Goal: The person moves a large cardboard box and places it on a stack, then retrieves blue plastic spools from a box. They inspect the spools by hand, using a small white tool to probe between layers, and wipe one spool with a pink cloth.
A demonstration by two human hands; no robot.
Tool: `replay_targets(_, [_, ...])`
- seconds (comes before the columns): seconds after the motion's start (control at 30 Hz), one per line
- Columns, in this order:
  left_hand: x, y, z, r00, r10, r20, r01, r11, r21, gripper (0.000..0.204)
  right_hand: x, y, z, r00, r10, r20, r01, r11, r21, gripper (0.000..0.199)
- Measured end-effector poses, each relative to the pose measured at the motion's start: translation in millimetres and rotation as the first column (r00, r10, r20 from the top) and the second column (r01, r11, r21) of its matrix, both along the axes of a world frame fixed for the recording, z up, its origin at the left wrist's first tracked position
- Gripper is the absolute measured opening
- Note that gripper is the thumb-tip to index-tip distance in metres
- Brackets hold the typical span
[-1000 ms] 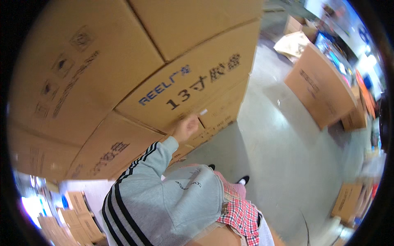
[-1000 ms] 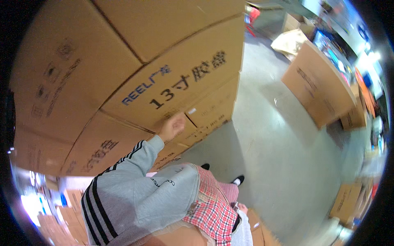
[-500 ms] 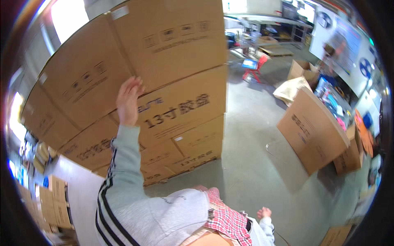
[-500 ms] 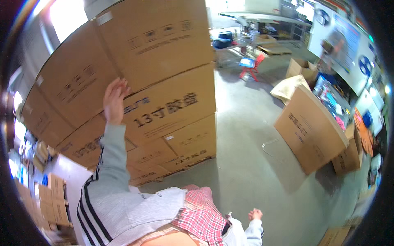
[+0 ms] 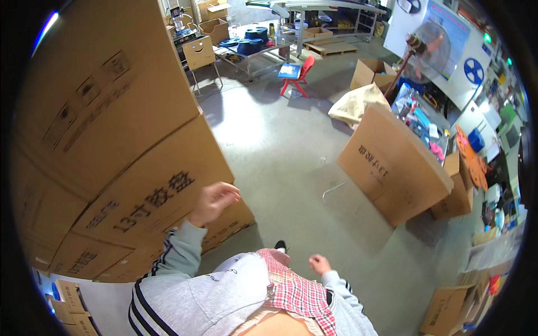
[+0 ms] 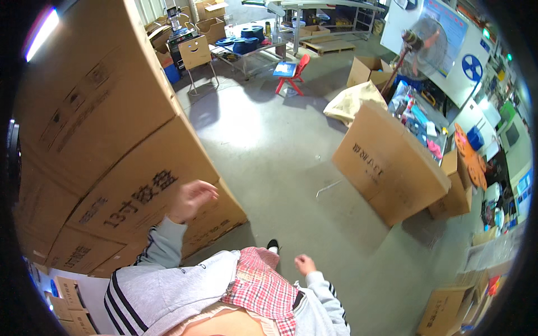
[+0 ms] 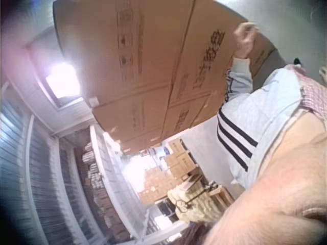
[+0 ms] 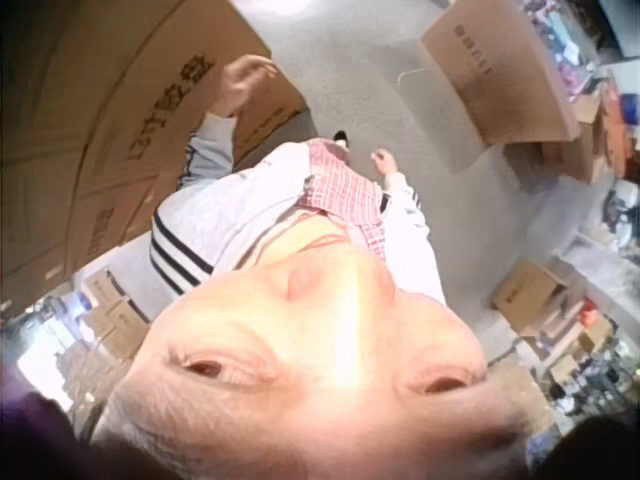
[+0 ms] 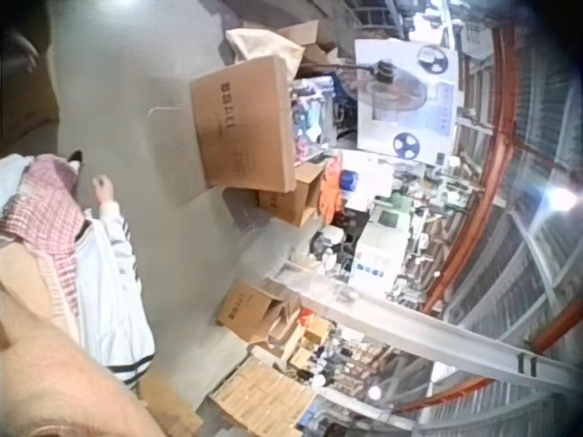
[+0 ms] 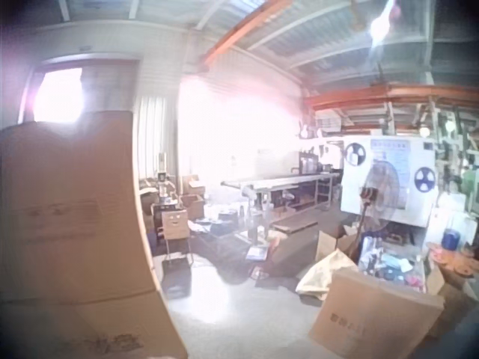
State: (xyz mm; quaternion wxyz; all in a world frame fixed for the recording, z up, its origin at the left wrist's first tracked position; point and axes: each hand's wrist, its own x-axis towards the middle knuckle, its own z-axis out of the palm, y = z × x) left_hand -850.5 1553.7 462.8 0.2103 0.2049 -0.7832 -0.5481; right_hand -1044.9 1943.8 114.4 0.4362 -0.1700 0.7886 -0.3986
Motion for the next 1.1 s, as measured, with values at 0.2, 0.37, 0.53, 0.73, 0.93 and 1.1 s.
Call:
replay_targets(0.2, [-151.4, -14.6, -40.7, 0.939, -0.341, 0.035, 0.341, 0.919, -0.195, 0.019, -101.1, 75.4, -69.0, 0.992, -0.11, -0.06, 0.121, 0.964, 0.236, 0.029])
replay_targets(0.37, [-220.1, -48.9, -71.0, 0.918, -0.386, 0.094, 0.396, 0.872, -0.288, 0.021, -201.9, 3.7, -50.0, 0.954, -0.287, 0.09, 0.229, 0.886, 0.403, 0.027])
replay_targets(0.53, [-276.9, -107.8, -103.1, 0.975, -0.156, 0.156, 0.195, 0.94, -0.279, 0.019, -322.5, -82.1, -57.2, 0.965, -0.233, 0.118, 0.167, 0.897, 0.41, 0.025])
replay_targets(0.73, [-359.7, -187.5, -81.4, 0.951, 0.13, 0.281, 0.002, 0.905, -0.426, 0.021, -509.0, -223.5, -66.6, 0.994, -0.066, 0.084, 0.033, 0.936, 0.35, 0.024])
replay_targets(0.93, [-427.0, -273.5, -81.8, 0.946, 0.189, 0.262, -0.093, 0.935, -0.342, 0.025, -717.3, -446.0, -61.1, 0.936, 0.052, -0.347, -0.025, 0.996, 0.082, 0.02])
replay_targets(1.1, [-434.2, -362.4, -119.9, 0.878, 0.254, 0.407, -0.109, 0.932, -0.345, 0.027, -698.5, -649.9, -28.2, 0.948, 0.225, -0.223, -0.241, 0.97, -0.045, 0.016])
